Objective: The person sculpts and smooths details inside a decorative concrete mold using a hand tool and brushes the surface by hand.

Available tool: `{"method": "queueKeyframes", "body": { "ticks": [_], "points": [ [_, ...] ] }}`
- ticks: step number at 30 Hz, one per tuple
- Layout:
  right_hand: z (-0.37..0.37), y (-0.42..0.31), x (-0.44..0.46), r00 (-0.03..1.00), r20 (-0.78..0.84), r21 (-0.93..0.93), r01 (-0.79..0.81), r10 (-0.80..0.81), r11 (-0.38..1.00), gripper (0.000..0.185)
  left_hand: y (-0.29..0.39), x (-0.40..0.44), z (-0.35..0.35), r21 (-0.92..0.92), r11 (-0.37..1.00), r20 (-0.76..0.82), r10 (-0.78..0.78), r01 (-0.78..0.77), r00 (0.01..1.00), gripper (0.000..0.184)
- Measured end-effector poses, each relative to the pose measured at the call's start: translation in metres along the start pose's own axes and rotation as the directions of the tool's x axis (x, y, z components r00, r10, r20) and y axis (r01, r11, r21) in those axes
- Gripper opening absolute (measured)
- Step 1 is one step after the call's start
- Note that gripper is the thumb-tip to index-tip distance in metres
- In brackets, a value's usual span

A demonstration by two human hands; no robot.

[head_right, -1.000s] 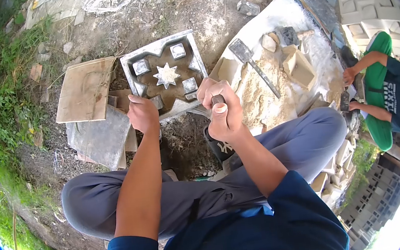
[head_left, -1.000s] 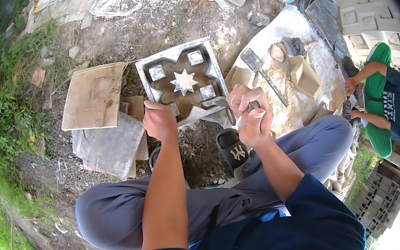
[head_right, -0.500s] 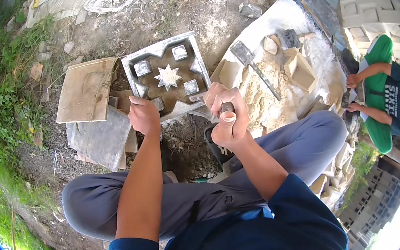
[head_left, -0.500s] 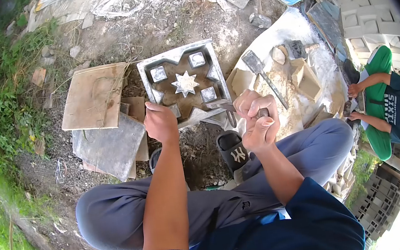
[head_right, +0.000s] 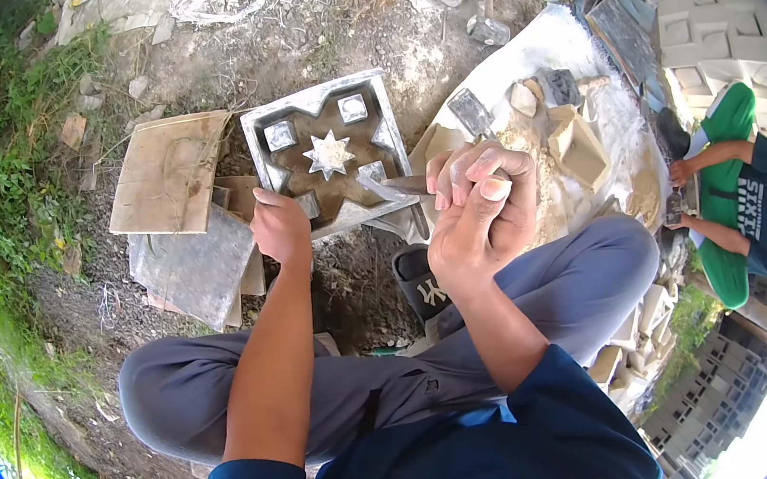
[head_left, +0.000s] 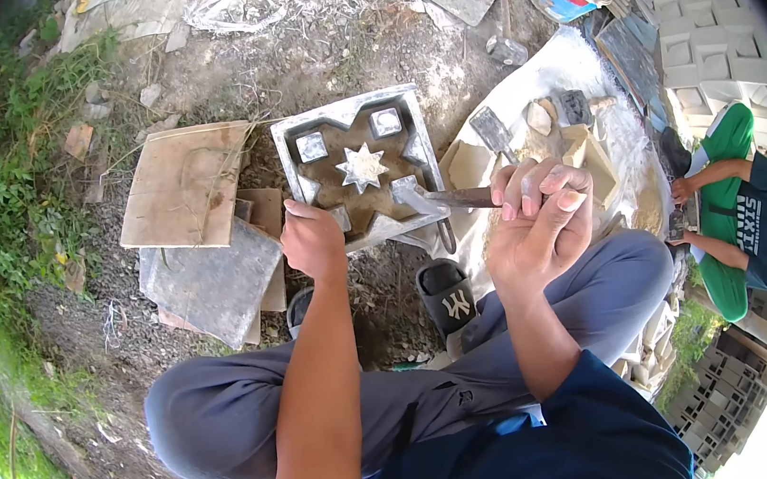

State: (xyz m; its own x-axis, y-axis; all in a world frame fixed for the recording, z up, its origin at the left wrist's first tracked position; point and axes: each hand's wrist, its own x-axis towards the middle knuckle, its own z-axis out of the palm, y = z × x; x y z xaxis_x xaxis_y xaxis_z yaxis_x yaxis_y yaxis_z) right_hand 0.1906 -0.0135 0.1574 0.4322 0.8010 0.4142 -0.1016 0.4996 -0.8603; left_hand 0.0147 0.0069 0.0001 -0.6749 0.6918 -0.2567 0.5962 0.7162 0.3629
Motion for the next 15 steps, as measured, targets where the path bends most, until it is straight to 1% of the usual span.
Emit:
{"method": "queueKeyframes", "body": {
  "ticks": [1,4,5,6,7,8,9,11,12,14,15],
  "points": [
    [0.003,0.004,-0.001,1.000,-0.007,0.032,0.016,-0.016,0.999,0.023,0.000,0.000,0.000,-0.002,1.000,-0.001,0.000,0.000,1.000,0.060],
    [0.016,0.012,-0.005,0.999,-0.014,-0.006,0.044,-0.044,0.999,0.022,-0.001,0.000,0.000,-0.019,1.000,-0.006,-0.001,0.001,1.000,0.060],
    [0.018,0.013,-0.005,0.998,0.021,0.002,0.057,-0.057,0.998,0.023,-0.001,0.001,0.000,-0.018,1.000,-0.002,0.003,-0.003,1.000,0.060],
    [0.019,0.013,-0.005,0.998,0.023,0.002,0.056,-0.056,0.998,0.023,-0.001,0.001,-0.001,-0.018,1.000,0.002,0.007,-0.007,1.000,0.059],
    [0.020,0.013,-0.006,0.998,0.037,-0.011,0.047,-0.047,0.999,0.026,-0.001,0.001,-0.002,-0.019,1.000,0.002,0.005,-0.005,1.000,0.059],
    [0.022,0.013,-0.008,0.998,0.052,-0.024,0.038,-0.037,0.999,0.030,-0.001,0.002,-0.003,-0.046,0.999,0.036,-0.005,0.007,0.999,0.063],
    [0.025,0.011,-0.008,0.998,0.056,-0.022,0.038,-0.037,0.999,0.030,-0.001,0.002,-0.004,-0.073,0.997,0.068,-0.015,0.020,0.998,0.066],
    [0.034,0.008,-0.006,1.000,-0.006,-0.006,0.013,-0.013,1.000,0.040,-0.001,0.003,-0.005,-0.087,0.996,0.063,-0.009,0.014,0.998,0.066],
    [0.035,0.008,-0.008,1.000,-0.001,-0.006,0.010,-0.010,1.000,0.040,-0.001,0.001,-0.006,-0.099,0.995,0.062,0.000,0.006,0.998,0.066],
    [0.036,0.008,-0.009,0.998,0.063,-0.066,-0.024,0.028,0.998,0.044,0.000,-0.001,-0.008,-0.100,0.995,0.069,-0.003,0.010,0.998,0.065],
    [0.035,0.011,-0.011,0.998,0.066,-0.054,-0.004,0.007,0.999,0.041,0.001,-0.001,-0.009,-0.100,0.995,0.074,-0.001,0.009,0.997,0.064]
  ]
}}
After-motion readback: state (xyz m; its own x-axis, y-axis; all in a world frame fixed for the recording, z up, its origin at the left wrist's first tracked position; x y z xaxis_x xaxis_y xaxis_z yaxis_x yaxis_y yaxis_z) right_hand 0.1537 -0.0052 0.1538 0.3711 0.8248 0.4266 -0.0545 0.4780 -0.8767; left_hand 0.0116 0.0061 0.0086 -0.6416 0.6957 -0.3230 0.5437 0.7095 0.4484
